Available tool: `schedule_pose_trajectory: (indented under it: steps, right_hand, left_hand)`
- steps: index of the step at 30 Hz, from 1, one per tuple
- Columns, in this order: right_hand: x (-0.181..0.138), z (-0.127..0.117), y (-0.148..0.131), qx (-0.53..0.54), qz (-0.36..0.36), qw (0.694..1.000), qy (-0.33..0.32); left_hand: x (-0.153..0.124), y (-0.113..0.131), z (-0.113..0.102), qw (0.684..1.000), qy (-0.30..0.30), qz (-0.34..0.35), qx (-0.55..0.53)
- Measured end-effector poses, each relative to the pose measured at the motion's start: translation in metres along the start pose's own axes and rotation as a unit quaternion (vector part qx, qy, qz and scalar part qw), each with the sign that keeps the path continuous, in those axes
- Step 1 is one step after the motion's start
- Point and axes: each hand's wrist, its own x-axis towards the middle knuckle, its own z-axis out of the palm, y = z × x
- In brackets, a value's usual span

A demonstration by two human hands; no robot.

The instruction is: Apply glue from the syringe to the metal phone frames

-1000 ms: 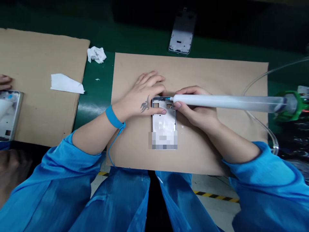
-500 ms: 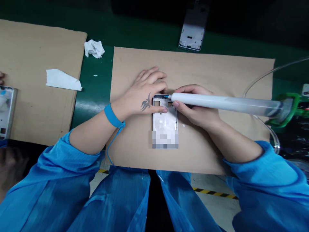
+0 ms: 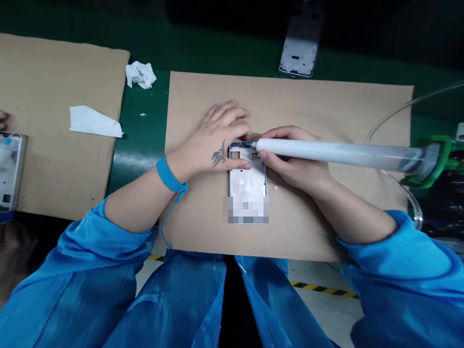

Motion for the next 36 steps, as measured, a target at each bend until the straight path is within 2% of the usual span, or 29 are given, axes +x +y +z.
schedule_pose_trajectory:
  steps: [22, 36]
  right_hand:
    - [-0.0008, -0.0008, -0.0053, 0.018, 0.029, 0.999, -0.013]
    - [-0.0022, -0.0018, 0.0016, 0.031, 0.028, 0.999, -0.018]
  left_hand:
    - [-0.0002, 0.0031, -0.0020, 1.000, -0.010, -0.011, -0.005]
    - [-0.0007, 0.0029, -0.0020, 1.000, -0.007, -0.012, -0.010]
